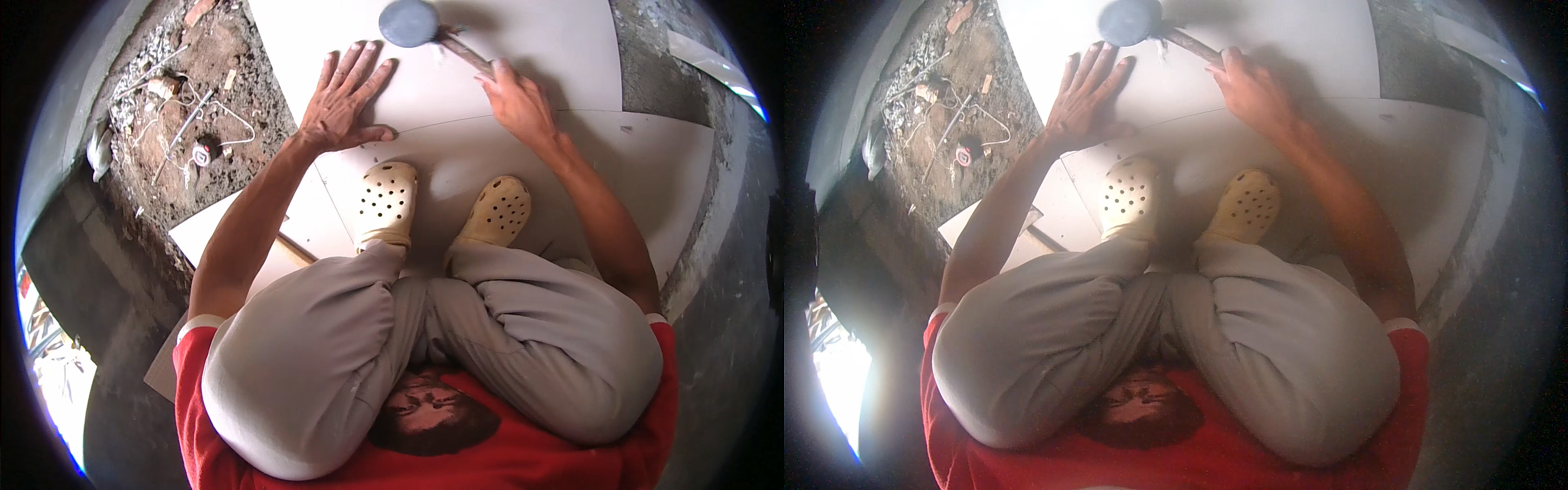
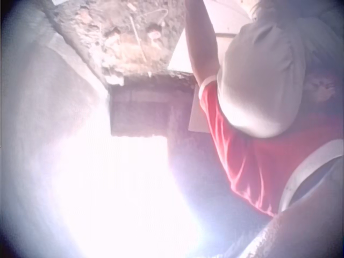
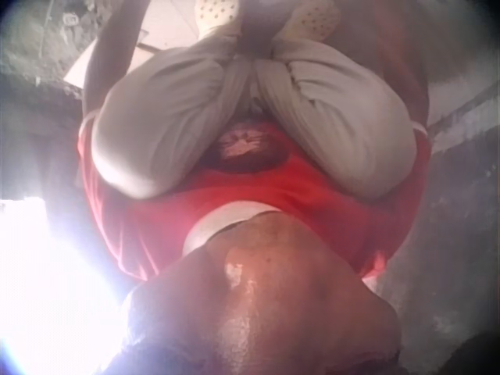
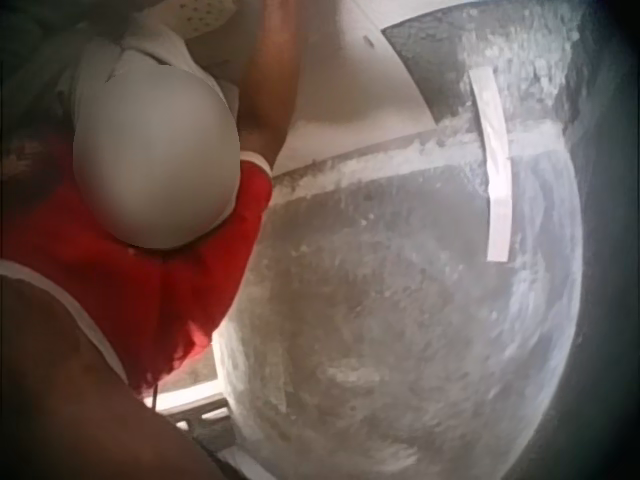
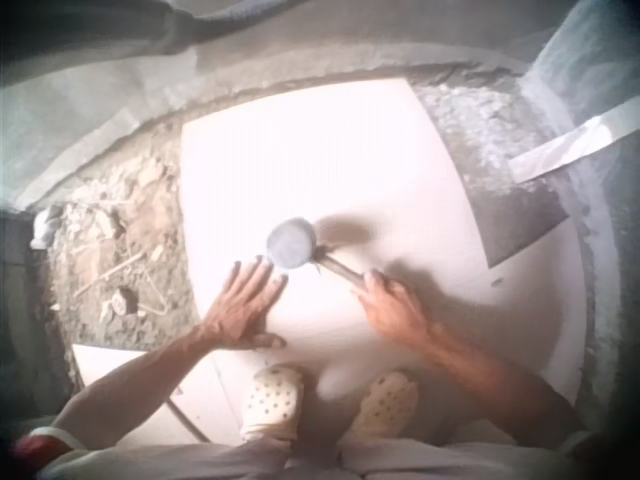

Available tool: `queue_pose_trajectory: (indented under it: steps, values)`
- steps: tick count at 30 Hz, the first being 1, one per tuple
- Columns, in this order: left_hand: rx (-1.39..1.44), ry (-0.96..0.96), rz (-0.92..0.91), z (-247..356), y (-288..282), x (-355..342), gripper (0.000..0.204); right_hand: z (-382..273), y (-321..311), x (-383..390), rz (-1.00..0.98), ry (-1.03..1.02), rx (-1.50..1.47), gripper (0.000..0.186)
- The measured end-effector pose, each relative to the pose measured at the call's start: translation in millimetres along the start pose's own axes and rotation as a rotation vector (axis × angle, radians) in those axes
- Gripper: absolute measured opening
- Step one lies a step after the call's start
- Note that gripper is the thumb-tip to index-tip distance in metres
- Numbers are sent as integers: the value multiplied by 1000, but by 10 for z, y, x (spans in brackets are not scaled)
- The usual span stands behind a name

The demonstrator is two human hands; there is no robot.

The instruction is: The person scoops cement from a bucket and spreads it onto a ceramic tile using a notched trowel. They then place the tile onto the prepared floor area and tap it with a rubber mallet to secure it.

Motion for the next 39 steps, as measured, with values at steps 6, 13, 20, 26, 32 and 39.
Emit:
queue_pose_trajectory:
  steps: [6,13,20,26,32,39]
  values:
    - [25,-24,-63,54,-57,-68,121,-13,123,48,130,-70,69,30]
    - [-12,2,-127,40,-44,-75,131,-134,-224,127,153,34,-129,34]
    - [13,41,-90,-16,30,-59,130,19,-208,284,314,116,-4,31]
    - [11,30,-96,-1,4,-63,129,170,-138,300,284,197,-144,30]
    - [6,-26,-80,125,-17,-126,131,289,-60,288,386,180,-114,31]
    - [-45,-54,11,448,94,-341,119,179,-111,349,320,185,-134,28]
Point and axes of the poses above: each hand's wrist, its own x-axis away from the middle knuckle, its own y-axis out of the palm, z = x × y, the point moved 1 cm from there along -x, towards the middle knuckle, and after that the axes turned 2 degrees about x, right-handed, at the moved point
